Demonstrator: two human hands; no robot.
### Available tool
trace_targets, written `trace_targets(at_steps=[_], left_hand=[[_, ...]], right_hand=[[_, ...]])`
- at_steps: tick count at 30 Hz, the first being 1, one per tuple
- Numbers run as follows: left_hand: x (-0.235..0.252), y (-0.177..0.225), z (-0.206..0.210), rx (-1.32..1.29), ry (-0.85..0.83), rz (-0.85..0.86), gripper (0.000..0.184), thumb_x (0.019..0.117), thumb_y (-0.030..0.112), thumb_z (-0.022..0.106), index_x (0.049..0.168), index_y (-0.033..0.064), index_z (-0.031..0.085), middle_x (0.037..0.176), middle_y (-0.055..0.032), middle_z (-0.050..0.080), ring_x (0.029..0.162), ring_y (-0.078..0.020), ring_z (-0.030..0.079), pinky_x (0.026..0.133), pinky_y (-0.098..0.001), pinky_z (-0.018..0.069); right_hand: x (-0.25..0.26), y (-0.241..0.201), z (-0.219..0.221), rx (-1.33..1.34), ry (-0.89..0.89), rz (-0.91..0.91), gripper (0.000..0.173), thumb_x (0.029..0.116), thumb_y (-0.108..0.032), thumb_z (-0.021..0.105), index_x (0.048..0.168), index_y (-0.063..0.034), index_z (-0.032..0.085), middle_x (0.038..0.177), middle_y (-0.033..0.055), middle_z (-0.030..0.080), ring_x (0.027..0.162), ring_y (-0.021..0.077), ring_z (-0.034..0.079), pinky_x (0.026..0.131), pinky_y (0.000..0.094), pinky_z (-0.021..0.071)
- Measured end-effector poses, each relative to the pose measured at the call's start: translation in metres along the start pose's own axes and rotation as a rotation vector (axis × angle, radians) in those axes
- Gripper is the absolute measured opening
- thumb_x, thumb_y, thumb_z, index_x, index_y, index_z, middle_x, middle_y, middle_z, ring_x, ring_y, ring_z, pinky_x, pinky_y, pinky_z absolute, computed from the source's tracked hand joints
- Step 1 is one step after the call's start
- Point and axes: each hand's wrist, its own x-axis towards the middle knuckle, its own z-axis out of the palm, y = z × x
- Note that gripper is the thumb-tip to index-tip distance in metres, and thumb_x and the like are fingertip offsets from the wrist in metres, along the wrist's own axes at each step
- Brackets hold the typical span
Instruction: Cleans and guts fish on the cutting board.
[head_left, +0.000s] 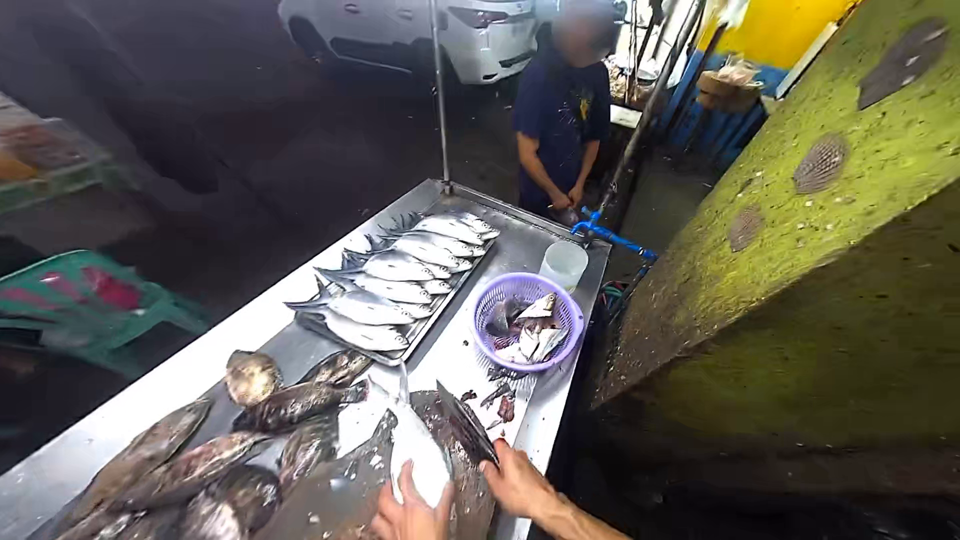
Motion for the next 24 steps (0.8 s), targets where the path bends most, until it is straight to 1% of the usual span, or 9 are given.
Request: trace_targets(at_steps=[4,8,11,15,16,18,20,22,24], left_hand=[[0.029,0.007,0.001,-0.086,0.003,-0.104,0.106,0.0729,0.039,0.091,0.157,0.0043,0.036,0.142,-0.0381,0.048,0.129,-0.0586,0.048,0.103,-0.071,0.0414],[0.054,0.007,-0.002,-0.057,-0.131,-0.183,0.093,0.0704,0.049,0.09,0.139,-0.0026,0.053,0.124,-0.0309,0.065,0.118,-0.0472,0.062,0.101,-0.0651,0.0475],[0.052,0.011,-0.003,-0.062,-0.124,-0.147,0.088,0.0695,0.04,0.091,0.138,-0.0002,0.052,0.12,-0.03,0.066,0.112,-0.0473,0.064,0.095,-0.0662,0.0493],[0.045,0.015,-0.003,-0.135,-0.096,-0.102,0.084,0.0701,0.035,0.091,0.138,0.0031,0.052,0.112,-0.0309,0.068,0.105,-0.0495,0.066,0.089,-0.068,0.0503],[0.046,0.016,-0.005,-0.193,-0.069,-0.073,0.085,0.0696,0.032,0.092,0.138,0.0018,0.052,0.114,-0.0313,0.067,0.107,-0.0491,0.065,0.091,-0.068,0.0498],[0.04,0.018,-0.014,-0.318,-0.027,-0.031,0.089,0.0705,0.028,0.092,0.143,-0.0018,0.05,0.126,-0.0322,0.063,0.117,-0.0467,0.062,0.1,-0.0649,0.0479],[0.026,0.01,-0.022,-0.415,-0.022,-0.033,0.089,0.0735,0.025,0.09,0.146,-0.0043,0.046,0.134,-0.029,0.06,0.124,-0.0381,0.06,0.108,-0.0543,0.0466],[0.033,0.001,-0.017,-0.472,0.022,-0.054,0.082,0.0745,0.026,0.089,0.14,-0.0025,0.049,0.122,-0.0238,0.066,0.113,-0.031,0.067,0.1,-0.0497,0.0529],[0.037,-0.012,-0.008,-0.499,0.049,-0.092,0.073,0.0781,0.027,0.087,0.136,0.0012,0.051,0.112,-0.0207,0.069,0.104,-0.0297,0.069,0.094,-0.051,0.0557]], right_hand=[[-0.004,0.001,0.005,-0.002,-0.057,0.004,0.049,0.1064,-0.039,0.049,0.14,-0.0034,0.052,0.117,0.0232,0.068,0.11,0.0364,0.068,0.096,0.0576,0.0532],[-0.004,0.006,0.001,-0.024,-0.076,-0.005,0.05,0.1073,-0.036,0.049,0.145,-0.0022,0.049,0.119,0.0262,0.068,0.112,0.0395,0.067,0.097,0.0591,0.0524],[0.001,0.008,0.005,-0.051,-0.076,-0.006,0.048,0.1061,-0.035,0.051,0.141,-0.0013,0.051,0.118,0.026,0.068,0.112,0.0394,0.068,0.097,0.0589,0.0525],[0.016,0.011,0.009,0.037,-0.098,0.059,0.048,0.1039,-0.037,0.05,0.137,-0.003,0.051,0.108,0.023,0.068,0.091,0.0354,0.071,0.081,0.0561,0.0575],[0.021,0.01,0.006,0.079,-0.086,0.072,0.049,0.1039,-0.038,0.051,0.137,-0.0026,0.052,0.104,0.0231,0.068,0.084,0.035,0.071,0.077,0.0556,0.058],[0.018,-0.003,-0.008,0.109,-0.081,0.093,0.053,0.106,-0.039,0.051,0.143,-0.0013,0.05,0.109,0.0257,0.069,0.087,0.0367,0.071,0.08,0.0563,0.0583],[0.005,-0.022,-0.02,0.108,-0.136,0.113,0.055,0.1095,-0.041,0.045,0.15,-0.0025,0.044,0.112,0.0256,0.068,0.087,0.0356,0.07,0.079,0.054,0.0588],[0.008,-0.039,-0.027,0.083,-0.157,0.094,0.05,0.1106,-0.042,0.04,0.143,-0.0054,0.048,0.092,0.0161,0.064,0.067,0.0261,0.064,0.062,0.0448,0.057],[0.008,-0.049,-0.025,0.038,-0.179,0.07,0.043,0.1101,-0.041,0.041,0.133,-0.0071,0.054,0.08,0.0094,0.06,0.057,0.02,0.059,0.055,0.0382,0.0544]])
